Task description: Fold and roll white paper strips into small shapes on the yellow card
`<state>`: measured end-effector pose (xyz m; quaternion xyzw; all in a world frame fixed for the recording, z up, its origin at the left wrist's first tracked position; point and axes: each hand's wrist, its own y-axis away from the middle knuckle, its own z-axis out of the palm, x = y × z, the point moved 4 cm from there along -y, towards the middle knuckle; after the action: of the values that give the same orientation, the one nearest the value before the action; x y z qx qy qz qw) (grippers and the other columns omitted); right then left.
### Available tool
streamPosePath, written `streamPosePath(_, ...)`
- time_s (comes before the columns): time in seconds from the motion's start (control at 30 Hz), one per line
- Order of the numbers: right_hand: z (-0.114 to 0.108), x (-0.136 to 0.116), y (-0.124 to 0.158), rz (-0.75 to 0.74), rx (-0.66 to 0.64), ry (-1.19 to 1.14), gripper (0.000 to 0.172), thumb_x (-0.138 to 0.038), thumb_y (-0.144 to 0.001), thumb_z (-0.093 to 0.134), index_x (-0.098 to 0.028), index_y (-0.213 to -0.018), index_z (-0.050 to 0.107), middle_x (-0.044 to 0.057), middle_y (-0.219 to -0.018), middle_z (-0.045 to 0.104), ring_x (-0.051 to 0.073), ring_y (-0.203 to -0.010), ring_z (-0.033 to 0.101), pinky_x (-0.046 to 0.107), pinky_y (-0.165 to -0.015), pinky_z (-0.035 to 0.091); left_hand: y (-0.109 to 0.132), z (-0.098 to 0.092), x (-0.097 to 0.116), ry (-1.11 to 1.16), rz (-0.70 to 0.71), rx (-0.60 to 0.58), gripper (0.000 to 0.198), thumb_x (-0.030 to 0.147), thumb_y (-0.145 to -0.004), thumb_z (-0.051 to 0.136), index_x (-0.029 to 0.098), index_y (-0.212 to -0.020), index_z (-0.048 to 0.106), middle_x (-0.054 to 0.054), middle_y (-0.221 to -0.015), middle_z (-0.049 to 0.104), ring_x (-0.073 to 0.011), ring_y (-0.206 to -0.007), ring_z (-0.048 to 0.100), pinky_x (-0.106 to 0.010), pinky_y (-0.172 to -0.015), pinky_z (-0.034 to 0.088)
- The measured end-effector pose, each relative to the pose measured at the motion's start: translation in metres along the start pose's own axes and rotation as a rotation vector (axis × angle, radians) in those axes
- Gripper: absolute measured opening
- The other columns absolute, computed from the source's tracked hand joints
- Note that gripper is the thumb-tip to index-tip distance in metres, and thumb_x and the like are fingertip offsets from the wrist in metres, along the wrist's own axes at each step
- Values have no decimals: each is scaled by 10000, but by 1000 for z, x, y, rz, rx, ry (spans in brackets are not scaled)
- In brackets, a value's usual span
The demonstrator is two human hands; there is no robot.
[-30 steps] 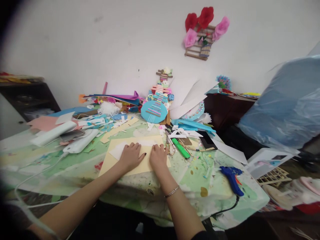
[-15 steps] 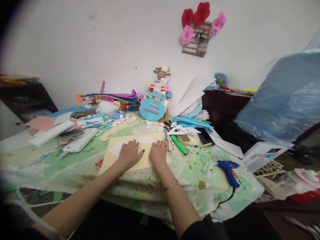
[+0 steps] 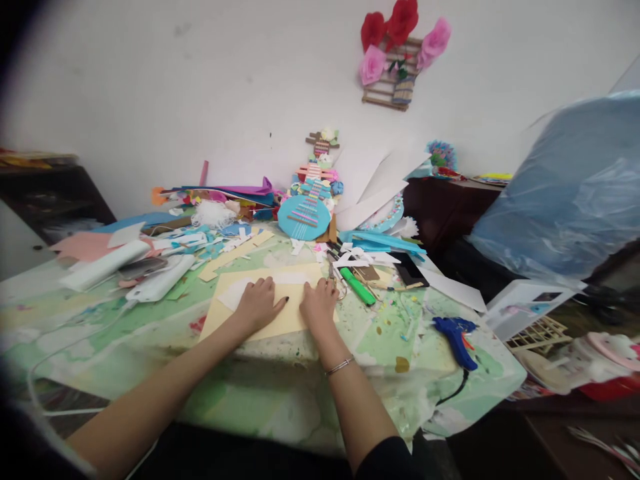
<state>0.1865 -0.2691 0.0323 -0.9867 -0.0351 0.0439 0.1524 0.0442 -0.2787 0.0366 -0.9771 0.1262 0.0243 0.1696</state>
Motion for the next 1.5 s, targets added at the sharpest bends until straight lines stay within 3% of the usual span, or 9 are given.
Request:
streamPosePath(0.23,0,1,-1,21,-14,0,323,-189,-852,397,-270,-1084,606,116,-1080,473,285,-1055,367,419,-827,275,-6,-3,3,-20,136,-36,529,459,-889,312,106,-843,705,-171,-995,572,-306,-978,463,-429,-823,307)
streamPosePath(0.47,1,1,-1,20,-25,6,322,-187,-842,416,-282,-1080,611,115,-1132,450,279,-1066,361,416,-832,286,-3,1,3,-28,80,-17,539,472,-888,307,108,-882,705,-170,-1035,561,-301,-977,456,-415,-811,320)
streamPosePath(0.6,1,0,-2,-20,25,5,320,-184,-848,409,-267,-1077,616,119,-1152,435,281,-1091,346,401,-838,293,-4,3,4,-44,100,-17,538,466,-886,311,108,-863,711,-164,-1014,567,-299,-959,458,-420,-807,323)
streamPosePath(1.03,-2,0,-2,17,-25,34,347,-209,-882,360,-263,-1108,618,136,-1093,476,281,-1066,371,399,-839,284,-4,-1,5,-37,125,-35,513,456,-885,324,121,-837,709,-158,-980,571,-296,-964,466,-423,-814,320)
streamPosePath(1.2,-2,0,-1,-106,45,-109,300,-127,-823,418,-194,-972,669,119,-1069,509,241,-1008,406,353,-843,301,0,1,1,-28,3,-28,532,482,-879,315,80,-986,647,-179,-1058,553,-294,-955,485,-403,-778,352)
streamPosePath(1.3,-3,2,1,-178,94,-238,257,-88,-774,442,-170,-812,683,92,-1045,535,209,-975,434,330,-865,303,-1,3,-5,-3,17,-25,519,494,-872,331,88,-1036,608,-173,-1055,565,-294,-969,498,-409,-798,359)
streamPosePath(1.4,-7,11,-2,-134,163,-419,262,-66,-745,421,-165,-721,662,71,-964,568,189,-957,468,320,-874,323,-10,5,-24,35,52,-35,456,468,-872,358,111,-1020,602,-156,-1050,587,-281,-992,518,-400,-827,367)
streamPosePath(1.5,-9,24,-14,-9,182,-654,286,-43,-717,392,-150,-806,642,70,-978,584,173,-959,497,300,-890,352,-22,10,-47,132,204,-81,380,418,-879,377,168,-1070,590,-122,-1183,564,-245,-1121,483,-370,-928,339)
